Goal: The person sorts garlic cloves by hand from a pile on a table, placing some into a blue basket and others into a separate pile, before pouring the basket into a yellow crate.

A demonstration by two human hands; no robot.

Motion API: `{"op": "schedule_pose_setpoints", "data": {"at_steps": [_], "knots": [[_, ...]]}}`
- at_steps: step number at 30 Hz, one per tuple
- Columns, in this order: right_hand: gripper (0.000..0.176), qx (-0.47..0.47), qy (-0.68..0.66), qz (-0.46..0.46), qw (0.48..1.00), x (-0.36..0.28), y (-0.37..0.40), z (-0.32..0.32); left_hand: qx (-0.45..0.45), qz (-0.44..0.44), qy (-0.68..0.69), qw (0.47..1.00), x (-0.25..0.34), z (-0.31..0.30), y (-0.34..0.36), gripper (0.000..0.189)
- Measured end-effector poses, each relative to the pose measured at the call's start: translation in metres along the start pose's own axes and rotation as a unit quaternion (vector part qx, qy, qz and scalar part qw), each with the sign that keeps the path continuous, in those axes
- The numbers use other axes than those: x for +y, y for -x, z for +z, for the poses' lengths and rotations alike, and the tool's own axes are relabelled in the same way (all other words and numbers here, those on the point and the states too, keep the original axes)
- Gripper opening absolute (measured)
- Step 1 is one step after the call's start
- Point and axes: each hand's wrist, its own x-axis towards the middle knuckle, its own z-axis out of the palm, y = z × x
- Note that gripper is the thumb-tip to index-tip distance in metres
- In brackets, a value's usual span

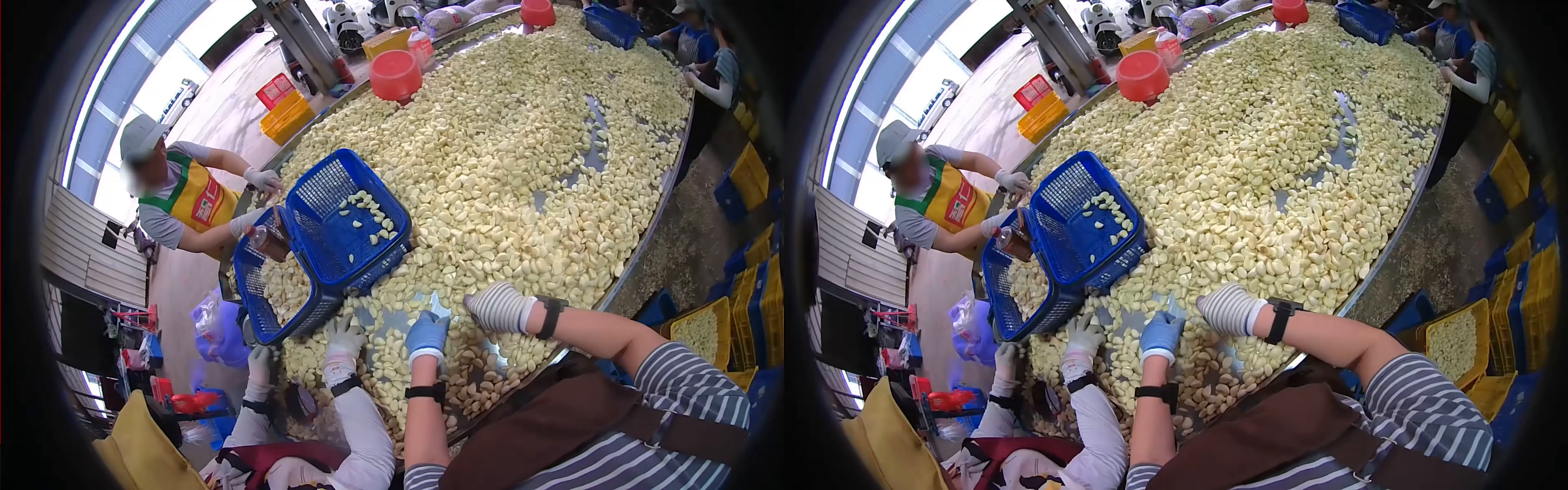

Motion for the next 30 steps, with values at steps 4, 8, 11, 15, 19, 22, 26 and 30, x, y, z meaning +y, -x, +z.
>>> {"op": "schedule_pose_setpoints", "data": {"at_steps": [4, 8, 11, 15, 19, 22, 26, 30], "knots": [[0.029, -0.081, 0.027, -0.047, 0.995, -0.008, -0.019, -0.018, -0.146, -0.101, 0.677, 0.715, -0.047, -0.014, 0.039, 0.030], [0.033, 0.080, -0.047, 0.093, 0.991, 0.010, -0.066, -0.075, -0.088, 0.022, 0.774, 0.627, -0.042, -0.020, 0.081, 0.025], [0.026, 0.087, 0.035, 0.101, 0.990, 0.043, -0.113, -0.035, -0.065, -0.002, 0.824, 0.563, -0.042, -0.019, 0.079, 0.023], [0.021, 0.067, 0.083, 0.092, 0.990, 0.044, -0.113, -0.030, -0.051, -0.101, 0.838, 0.534, -0.075, -0.014, 0.017, 0.013], [0.028, -0.036, 0.037, 0.115, 0.992, 0.039, -0.106, -0.056, 0.119, -0.125, 0.618, 0.767, -0.050, -0.028, -0.023, 0.017], [0.028, -0.018, 0.042, 0.106, 0.993, 0.043, -0.105, -0.052, 0.195, -0.027, 0.090, 0.976, -0.038, -0.035, -0.038, 0.037], [0.030, 0.016, 0.091, 0.104, 0.990, 0.039, -0.107, -0.032, 0.171, -0.046, -0.042, 0.983, -0.032, -0.029, -0.032, 0.034], [0.032, -0.042, 0.044, 0.075, 0.995, 0.045, -0.107, -0.045, 0.155, -0.105, 0.021, 0.982, -0.046, -0.019, -0.024, 0.031]]}}
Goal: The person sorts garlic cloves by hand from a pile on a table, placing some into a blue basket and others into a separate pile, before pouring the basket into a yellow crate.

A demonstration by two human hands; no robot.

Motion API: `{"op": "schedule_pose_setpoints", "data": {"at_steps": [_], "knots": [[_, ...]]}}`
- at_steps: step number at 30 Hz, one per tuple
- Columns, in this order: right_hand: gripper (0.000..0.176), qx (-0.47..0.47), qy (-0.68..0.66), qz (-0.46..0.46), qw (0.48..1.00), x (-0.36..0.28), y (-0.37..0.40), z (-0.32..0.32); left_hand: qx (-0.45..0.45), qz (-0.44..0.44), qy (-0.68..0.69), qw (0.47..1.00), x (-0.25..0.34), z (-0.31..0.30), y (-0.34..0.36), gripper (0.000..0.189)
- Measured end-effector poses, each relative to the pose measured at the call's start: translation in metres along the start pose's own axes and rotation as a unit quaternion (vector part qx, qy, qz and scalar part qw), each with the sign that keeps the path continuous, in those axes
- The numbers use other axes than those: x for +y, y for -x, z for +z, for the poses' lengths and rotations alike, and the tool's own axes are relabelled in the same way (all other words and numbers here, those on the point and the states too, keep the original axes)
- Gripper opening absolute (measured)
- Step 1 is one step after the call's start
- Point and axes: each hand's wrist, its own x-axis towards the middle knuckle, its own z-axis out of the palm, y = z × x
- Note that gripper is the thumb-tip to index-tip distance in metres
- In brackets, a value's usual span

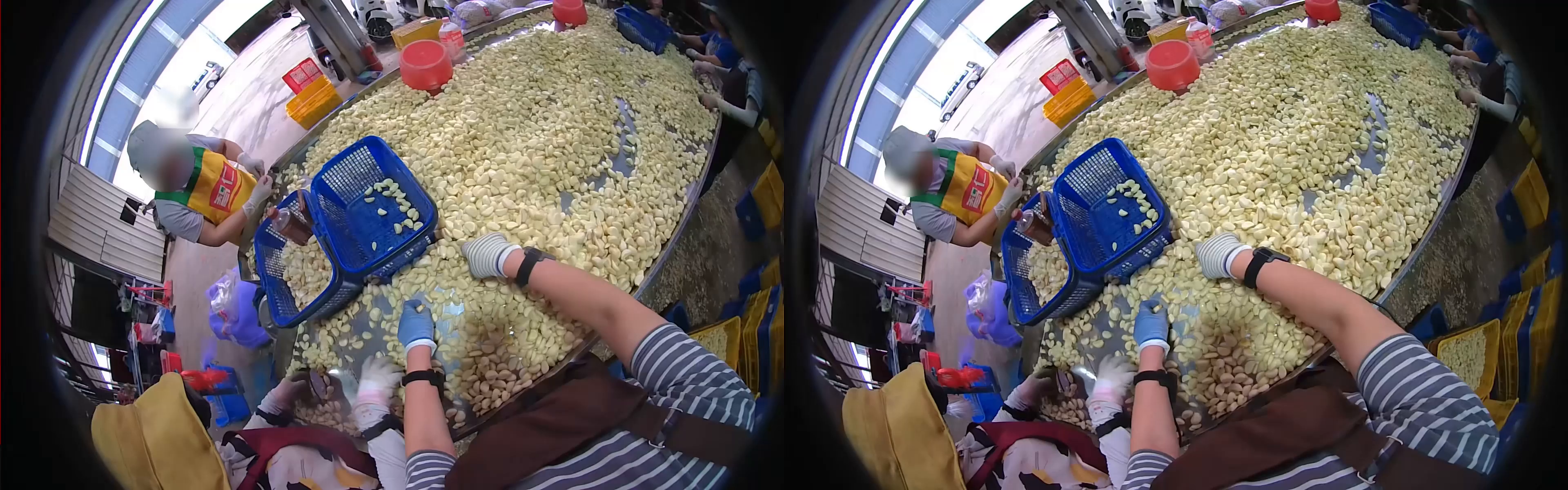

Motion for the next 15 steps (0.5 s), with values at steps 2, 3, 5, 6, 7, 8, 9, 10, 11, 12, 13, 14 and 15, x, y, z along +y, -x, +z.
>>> {"op": "schedule_pose_setpoints", "data": {"at_steps": [2, 3, 5, 6, 7, 8, 9, 10, 11, 12, 13, 14, 15], "knots": [[0.031, 0.000, -0.256, 0.009, 0.967, -0.003, 0.012, -0.018, 0.079, 0.086, 0.141, 0.983, -0.033, 0.024, -0.001, 0.022], [0.031, -0.003, -0.496, 0.024, 0.868, -0.003, 0.015, -0.021, 0.079, 0.082, 0.143, 0.983, -0.035, 0.021, 0.004, 0.022], [0.031, -0.019, -0.658, 0.025, 0.752, -0.005, 0.023, -0.016, -0.094, -0.082, 0.564, 0.816, -0.039, 0.013, 0.019, 0.013], [0.029, -0.009, -0.737, 0.016, 0.675, -0.012, 0.029, -0.018, -0.123, -0.082, 0.625, 0.767, -0.037, 0.004, 0.031, 0.014], [0.028, 0.002, -0.808, 0.006, 0.590, -0.018, 0.032, -0.020, -0.123, -0.082, 0.625, 0.767, -0.032, -0.007, 0.044, 0.014], [0.029, -0.046, -0.783, 0.032, 0.620, -0.018, 0.015, -0.005, -0.159, -0.125, 0.718, 0.666, -0.027, -0.017, 0.058, 0.018], [0.036, -0.059, -0.697, 0.037, 0.714, -0.022, 0.003, 0.003, -0.190, -0.164, 0.796, 0.551, -0.026, -0.021, 0.066, 0.022], [0.036, -0.055, -0.629, 0.026, 0.775, -0.035, -0.001, 0.003, -0.204, -0.149, 0.825, 0.506, -0.030, -0.021, 0.070, 0.025], [0.036, -0.051, -0.557, 0.013, 0.829, -0.050, -0.005, 0.004, -0.200, -0.149, 0.825, 0.506, -0.032, -0.020, 0.071, 0.025], [0.029, 0.040, -0.410, -0.101, 0.905, -0.056, -0.024, 0.024, -0.206, -0.141, 0.837, 0.487, -0.034, -0.019, 0.074, 0.024], [0.022, 0.128, -0.244, -0.213, 0.937, -0.062, -0.042, 0.044, -0.211, -0.132, 0.849, 0.466, -0.037, -0.018, 0.077, 0.023], [0.019, 0.106, -0.152, -0.125, 0.975, -0.076, -0.043, 0.045, -0.236, -0.092, 0.857, 0.448, -0.038, -0.021, 0.080, 0.022], [0.019, 0.104, -0.152, -0.130, 0.974, -0.082, -0.045, 0.052, -0.231, -0.092, 0.859, 0.448, -0.038, -0.024, 0.083, 0.022]]}}
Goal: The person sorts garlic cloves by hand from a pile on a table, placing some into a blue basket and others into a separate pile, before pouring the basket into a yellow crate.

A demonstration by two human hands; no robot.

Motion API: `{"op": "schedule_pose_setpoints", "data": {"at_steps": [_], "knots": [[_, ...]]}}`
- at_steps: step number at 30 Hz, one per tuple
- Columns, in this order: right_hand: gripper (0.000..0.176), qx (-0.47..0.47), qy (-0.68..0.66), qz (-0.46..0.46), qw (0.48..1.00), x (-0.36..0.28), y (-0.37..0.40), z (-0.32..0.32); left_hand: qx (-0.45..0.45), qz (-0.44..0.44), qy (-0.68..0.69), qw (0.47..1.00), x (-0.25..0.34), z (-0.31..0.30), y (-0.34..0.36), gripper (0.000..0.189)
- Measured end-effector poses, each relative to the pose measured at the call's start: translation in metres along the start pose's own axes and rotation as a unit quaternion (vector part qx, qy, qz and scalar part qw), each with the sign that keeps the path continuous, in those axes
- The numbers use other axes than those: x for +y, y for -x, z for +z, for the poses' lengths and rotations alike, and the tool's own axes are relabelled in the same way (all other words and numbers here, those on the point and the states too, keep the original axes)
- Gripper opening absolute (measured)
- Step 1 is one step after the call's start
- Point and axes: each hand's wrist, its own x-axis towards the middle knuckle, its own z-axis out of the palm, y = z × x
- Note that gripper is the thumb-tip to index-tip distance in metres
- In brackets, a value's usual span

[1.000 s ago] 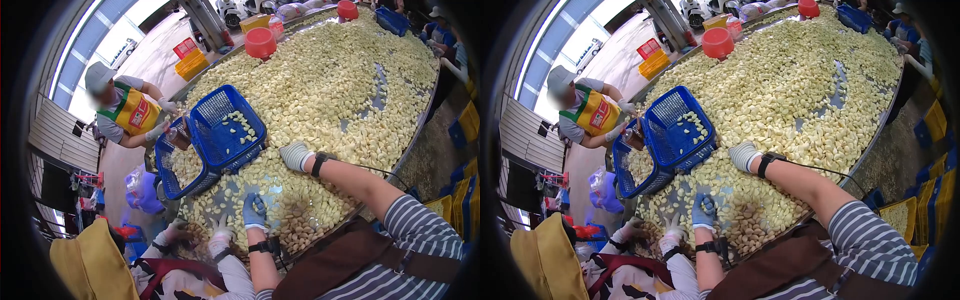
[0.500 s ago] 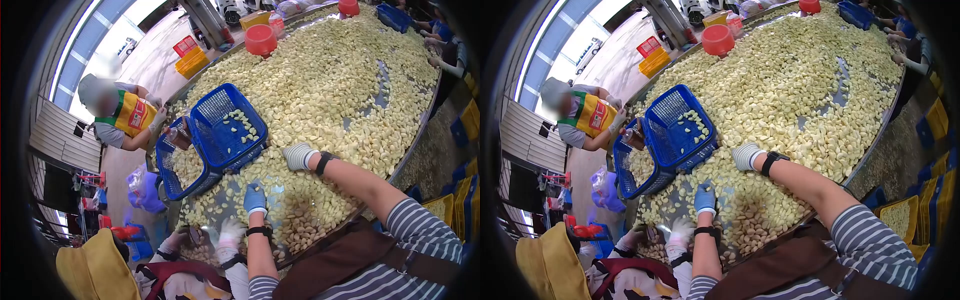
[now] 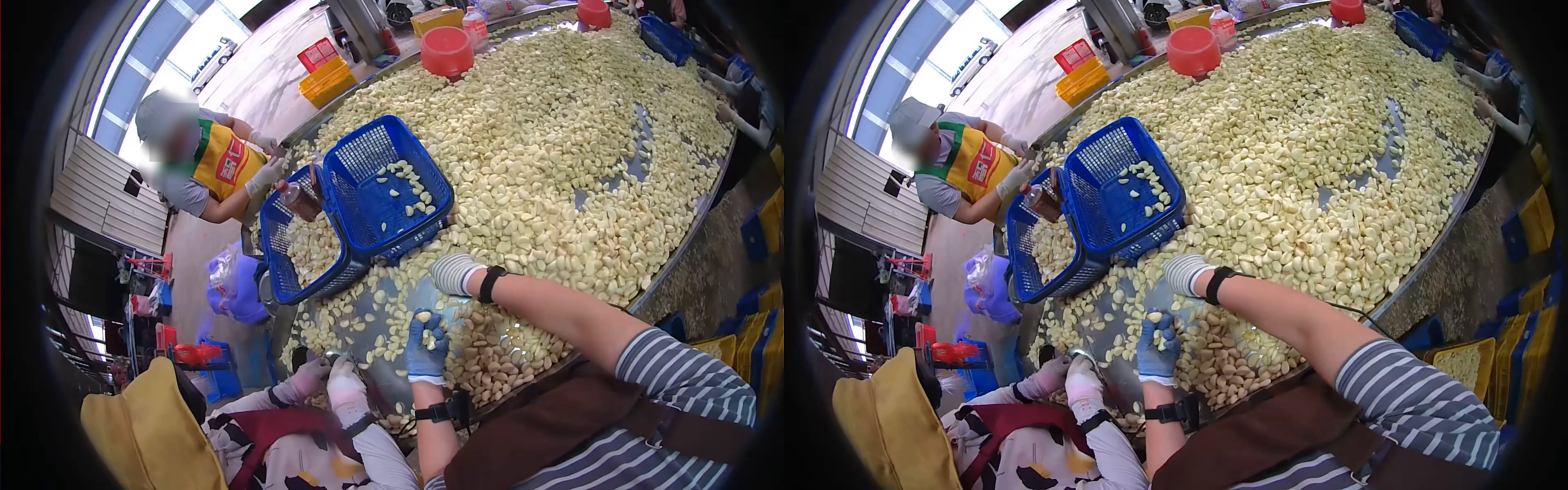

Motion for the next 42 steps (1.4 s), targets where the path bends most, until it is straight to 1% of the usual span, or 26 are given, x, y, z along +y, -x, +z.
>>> {"op": "schedule_pose_setpoints", "data": {"at_steps": [2, 3, 8, 10, 11, 12, 14, 15, 16, 18, 19, 20, 21, 23, 24, 26, 27, 28, 30, 32, 34, 37, 39, 40, 41, 42], "knots": [[0.017, -0.068, 0.121, 0.017, 0.990, -0.004, -0.007, 0.014, -0.021, 0.001, 0.010, 1.000, 0.000, 0.006, 0.004, 0.023], [0.018, -0.068, 0.149, 0.009, 0.986, -0.008, -0.006, 0.016, -0.014, 0.012, 0.012, 1.000, -0.001, 0.012, 0.008, 0.025], [0.017, -0.034, 0.145, 0.020, 0.989, 0.000, -0.004, 0.023, -0.008, 0.024, 0.005, 1.000, -0.009, 0.011, 0.019, 0.027], [0.016, -0.035, 0.147, 0.015, 0.988, 0.003, 0.000, 0.020, 0.016, 0.026, -0.087, 0.996, -0.017, 0.031, 0.031, 0.030], [0.018, -0.046, 0.141, 0.021, 0.989, 0.005, 0.000, 0.017, 0.046, 0.017, -0.104, 0.993, -0.024, 0.040, 0.036, 0.031], [0.018, -0.049, 0.142, 0.023, 0.988, 0.005, 0.002, 0.011, 0.047, 0.014, -0.102, 0.994, -0.034, 0.037, 0.036, 0.031], [0.022, -0.113, 0.121, 0.024, 0.986, 0.001, 0.006, -0.004, 0.005, -0.079, -0.172, 0.982, -0.056, 0.022, 0.032, 0.030], [0.025, -0.129, 0.084, 0.047, 0.987, 0.001, 0.007, -0.011, 0.024, -0.151, -0.201, 0.967, -0.066, 0.017, 0.031, 0.026], [0.025, -0.128, 0.085, 0.048, 0.987, 0.001, 0.012, -0.017, 0.009, -0.203, -0.258, 0.945, -0.079, 0.012, 0.029, 0.025], [0.022, -0.144, -0.093, 0.158, 0.973, -0.012, 0.035, -0.050, 0.030, -0.287, -0.429, 0.856, -0.097, 0.020, 0.035, 0.024], [0.023, -0.093, -0.062, 0.151, 0.982, -0.015, 0.049, -0.058, 0.028, -0.288, -0.428, 0.856, -0.101, 0.009, 0.034, 0.024], [0.023, -0.092, -0.061, 0.152, 0.982, -0.009, 0.055, -0.056, 0.016, -0.218, -0.509, 0.833, -0.103, -0.010, 0.030, 0.024], [0.022, -0.066, -0.015, 0.101, 0.993, -0.002, 0.060, -0.053, 0.005, -0.144, -0.584, 0.799, -0.102, -0.021, 0.027, 0.024], [0.019, -0.035, 0.038, 0.015, 0.999, 0.002, 0.068, -0.044, 0.125, -0.126, -0.590, 0.788, -0.066, -0.008, 0.033, 0.024], [0.019, -0.032, 0.037, 0.017, 0.999, -0.002, 0.070, -0.037, 0.190, -0.114, -0.558, 0.800, -0.049, -0.002, 0.033, 0.018], [0.018, -0.057, 0.073, -0.069, 0.993, -0.013, 0.075, -0.020, 0.302, -0.052, -0.407, 0.860, -0.017, -0.027, 0.027, 0.012], [0.017, -0.050, 0.097, -0.086, 0.990, -0.013, 0.076, -0.005, 0.278, -0.052, -0.253, 0.925, 0.000, -0.037, 0.034, 0.011], [0.017, -0.048, 0.096, -0.087, 0.990, -0.012, 0.074, 0.005, 0.257, -0.042, -0.114, 0.959, 0.013, -0.038, 0.046, 0.010], [0.019, -0.091, 0.147, -0.049, 0.984, -0.018, 0.066, 0.020, 0.215, 0.040, -0.063, 0.974, 0.015, -0.036, 0.062, 0.014], [0.022, -0.098, 0.144, -0.051, 0.983, -0.022, 0.060, 0.028, 0.136, 0.062, -0.031, 0.988, -0.001, -0.042, 0.072, 0.017], [0.024, -0.145, 0.182, -0.025, 0.972, -0.033, 0.054, 0.020, 0.095, 0.000, 0.029, 0.995, -0.014, -0.038, 0.078, 0.016], [0.025, -0.175, 0.173, -0.018, 0.969, -0.035, 0.047, 0.015, 0.055, -0.014, -0.002, 0.998, -0.025, -0.041, 0.085, 0.018], [0.025, -0.188, 0.149, -0.009, 0.971, -0.037, 0.049, 0.010, 0.208, 0.009, -0.205, 0.956, -0.028, -0.033, 0.087, 0.018], [0.025, -0.189, 0.002, 0.047, 0.981, -0.041, 0.054, 0.003, 0.208, 0.007, -0.206, 0.956, -0.030, -0.025, 0.085, 0.018], [0.025, -0.186, -0.143, 0.103, 0.967, -0.044, 0.061, -0.003, 0.214, 0.027, -0.324, 0.921, -0.034, -0.016, 0.082, 0.019], [0.026, -0.177, -0.286, 0.159, 0.928, -0.044, 0.068, -0.005, 0.214, 0.046, -0.437, 0.872, -0.039, -0.006, 0.079, 0.019]]}}
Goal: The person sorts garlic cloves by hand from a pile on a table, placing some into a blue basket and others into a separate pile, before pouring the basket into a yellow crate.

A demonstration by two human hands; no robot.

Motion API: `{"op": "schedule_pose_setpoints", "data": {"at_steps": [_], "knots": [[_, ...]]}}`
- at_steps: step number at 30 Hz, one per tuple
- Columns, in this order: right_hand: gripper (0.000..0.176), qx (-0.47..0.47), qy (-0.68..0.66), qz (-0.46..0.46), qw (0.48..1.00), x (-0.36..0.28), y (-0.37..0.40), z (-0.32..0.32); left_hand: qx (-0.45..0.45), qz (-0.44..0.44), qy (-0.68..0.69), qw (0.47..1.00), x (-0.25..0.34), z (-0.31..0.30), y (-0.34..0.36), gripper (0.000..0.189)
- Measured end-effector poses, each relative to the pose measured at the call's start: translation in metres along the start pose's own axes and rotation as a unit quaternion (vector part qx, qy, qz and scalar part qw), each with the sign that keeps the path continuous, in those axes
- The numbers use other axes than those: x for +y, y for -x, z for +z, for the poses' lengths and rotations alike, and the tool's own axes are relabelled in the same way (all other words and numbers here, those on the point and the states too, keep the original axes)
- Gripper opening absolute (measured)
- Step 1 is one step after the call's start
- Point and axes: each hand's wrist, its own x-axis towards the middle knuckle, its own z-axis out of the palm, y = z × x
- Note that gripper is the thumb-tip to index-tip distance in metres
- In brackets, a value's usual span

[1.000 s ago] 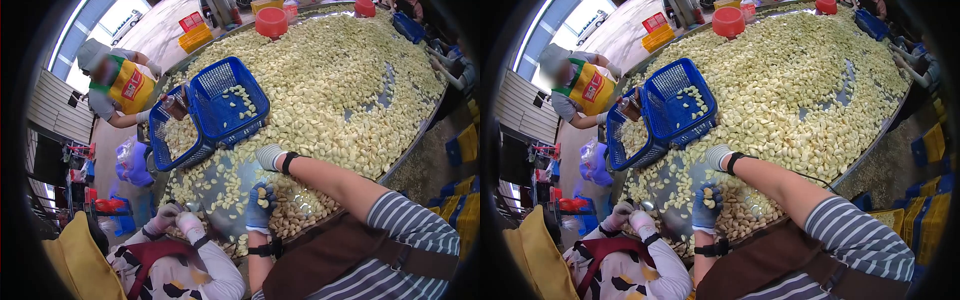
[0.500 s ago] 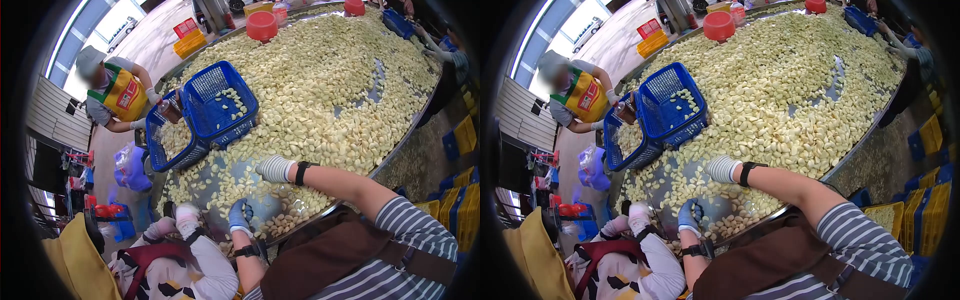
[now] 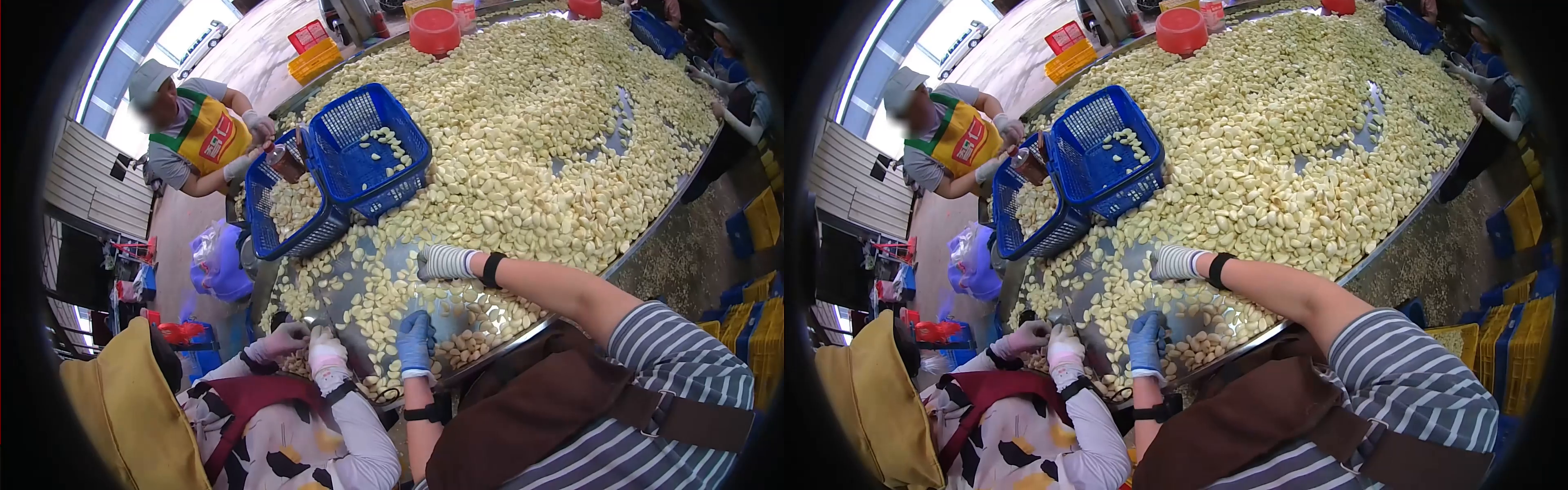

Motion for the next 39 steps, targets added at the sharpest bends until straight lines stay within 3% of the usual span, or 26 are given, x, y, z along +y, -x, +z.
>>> {"op": "schedule_pose_setpoints", "data": {"at_steps": [1, 2, 4, 5, 6, 8, 9, 10, 13, 17, 20, 22, 24, 25, 26, 28, 29, 30, 31, 32, 34, 36, 38, 39], "knots": [[0.028, 0.037, 0.021, -0.072, 0.996, -0.001, 0.007, 0.006, 0.005, 0.026, -0.062, 0.998, 0.008, 0.013, 0.004, 0.019], [0.027, 0.027, -0.039, -0.026, 0.999, 0.002, 0.020, 0.011, -0.001, 0.025, -0.062, 0.998, 0.001, 0.020, -0.006, 0.019], [0.027, 0.047, 0.024, -0.092, 0.994, 0.009, 0.036, 0.019, -0.022, 0.285, -0.207, 0.936, -0.001, 0.039, -0.020, 0.021], [0.025, 0.107, 0.020, -0.172, 0.979, 0.030, 0.030, 0.030, 0.014, 0.231, -0.259, 0.938, 0.008, 0.048, -0.014, 0.023], [0.025, 0.114, 0.019, -0.167, 0.979, 0.025, 0.046, 0.021, 0.006, 0.232, -0.260, 0.937, 0.016, 0.056, -0.010, 0.023], [0.023, 0.039, -0.236, -0.018, 0.971, 0.020, 0.079, 0.004, -0.019, 0.287, -0.302, 0.909, 0.024, 0.066, -0.007, 0.024], [0.023, 0.032, -0.322, -0.035, 0.945, 0.029, 0.086, 0.003, -0.043, 0.296, -0.281, 0.912, 0.026, 0.072, -0.006, 0.022], [0.023, 0.039, -0.324, -0.032, 0.945, 0.036, 0.093, 0.003, -0.051, 0.297, -0.280, 0.911, 0.027, 0.077, -0.005, 0.022], [0.025, 0.082, -0.487, -0.010, 0.870, 0.046, 0.117, 0.001, -0.090, 0.293, -0.298, 0.904, 0.031, 0.090, -0.003, 0.019], [0.022, 0.175, -0.553, -0.036, 0.814, 0.057, 0.133, 0.005, -0.105, 0.284, -0.285, 0.909, 0.019, 0.088, -0.017, 0.016], [0.017, 0.268, -0.502, -0.048, 0.821, 0.069, 0.161, -0.003, -0.106, 0.236, -0.176, 0.950, 0.007, 0.078, -0.037, 0.018], [0.014, 0.296, -0.482, -0.029, 0.824, 0.081, 0.180, -0.007, -0.137, 0.242, -0.201, 0.940, 0.008, 0.081, -0.038, 0.027], [0.017, 0.322, -0.403, -0.027, 0.856, 0.089, 0.201, -0.007, -0.277, 0.102, -0.212, 0.932, 0.012, 0.095, -0.032, 0.037], [0.019, 0.293, -0.364, 0.014, 0.884, 0.086, 0.219, -0.008, -0.315, 0.077, -0.291, 0.900, 0.012, 0.101, -0.031, 0.054], [0.022, 0.264, -0.325, 0.053, 0.906, 0.081, 0.240, -0.009, -0.317, 0.077, -0.293, 0.899, 0.001, 0.094, -0.042, 0.054], [0.028, 0.195, -0.172, 0.113, 0.959, 0.088, 0.276, -0.004, -0.220, 0.199, -0.428, 0.854, -0.024, 0.080, -0.080, 0.059], [0.034, 0.143, -0.101, 0.160, 0.971, 0.103, 0.289, -0.001, -0.189, 0.071, -0.397, 0.895, 0.011, 0.064, -0.065, 0.065], [0.041, 0.118, 0.109, 0.154, 0.975, 0.122, 0.301, 0.004, -0.110, 0.042, -0.348, 0.930, 0.005, 0.041, -0.081, 0.068], [0.040, 0.058, 0.206, 0.264, 0.940, 0.095, 0.310, 0.006, -0.080, 0.043, -0.357, 0.930, 0.015, 0.014, -0.087, 0.070], [0.034, 0.024, 0.300, 0.310, 0.902, 0.106, 0.312, 0.014, -0.026, 0.109, -0.369, 0.923, -0.035, -0.029, -0.146, 0.066], [0.030, 0.043, 0.328, 0.295, 0.896, 0.113, 0.309, 0.017, 0.017, -0.022, -0.286, 0.958, 0.026, -0.015, -0.061, 0.057], [0.027, 0.094, 0.294, 0.209, 0.928, 0.079, 0.287, 0.011, -0.063, 0.189, -0.362, 0.911, -0.009, -0.006, -0.063, 0.049], [0.025, 0.201, 0.255, 0.097, 0.941, 0.058, 0.245, 0.010, -0.265, 0.131, -0.406, 0.864, 0.009, 0.042, -0.009, 0.046], [0.024, 0.168, 0.282, 0.114, 0.938, 0.058, 0.216, 0.012, -0.329, 0.121, -0.461, 0.815, -0.003, 0.055, -0.001, 0.045]]}}
